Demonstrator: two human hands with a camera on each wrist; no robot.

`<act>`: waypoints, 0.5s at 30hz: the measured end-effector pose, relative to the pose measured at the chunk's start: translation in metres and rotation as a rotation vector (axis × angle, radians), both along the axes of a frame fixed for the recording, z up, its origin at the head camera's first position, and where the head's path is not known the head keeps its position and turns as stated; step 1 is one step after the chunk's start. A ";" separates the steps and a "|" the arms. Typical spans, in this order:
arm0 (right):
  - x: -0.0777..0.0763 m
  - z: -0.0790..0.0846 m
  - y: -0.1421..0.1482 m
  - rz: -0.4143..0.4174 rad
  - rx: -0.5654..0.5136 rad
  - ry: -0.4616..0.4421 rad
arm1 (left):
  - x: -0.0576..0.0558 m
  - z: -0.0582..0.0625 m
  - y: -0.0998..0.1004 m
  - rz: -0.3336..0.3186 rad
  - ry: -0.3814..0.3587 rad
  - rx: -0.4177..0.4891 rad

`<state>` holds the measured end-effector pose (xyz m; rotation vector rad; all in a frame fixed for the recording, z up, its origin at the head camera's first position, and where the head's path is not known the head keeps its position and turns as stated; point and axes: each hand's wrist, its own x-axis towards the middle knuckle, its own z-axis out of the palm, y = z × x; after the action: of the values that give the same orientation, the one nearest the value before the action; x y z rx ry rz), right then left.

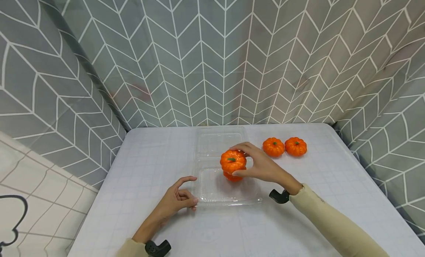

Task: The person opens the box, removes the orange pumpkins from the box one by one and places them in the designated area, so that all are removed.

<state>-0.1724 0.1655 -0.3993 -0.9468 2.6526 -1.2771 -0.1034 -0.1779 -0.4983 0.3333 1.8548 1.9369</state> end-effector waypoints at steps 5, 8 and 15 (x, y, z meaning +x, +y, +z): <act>0.001 -0.001 0.009 -0.017 -0.020 -0.002 | 0.000 0.000 0.000 0.000 0.007 0.003; 0.002 -0.002 0.014 -0.021 -0.023 0.011 | 0.000 0.001 0.000 0.000 0.006 0.006; 0.007 -0.006 0.028 -0.066 -0.015 0.018 | 0.000 0.000 -0.001 -0.005 0.004 0.007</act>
<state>-0.1651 0.1933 -0.4051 -0.8831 2.7137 -1.3093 -0.1032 -0.1785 -0.4982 0.3437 1.8488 1.9409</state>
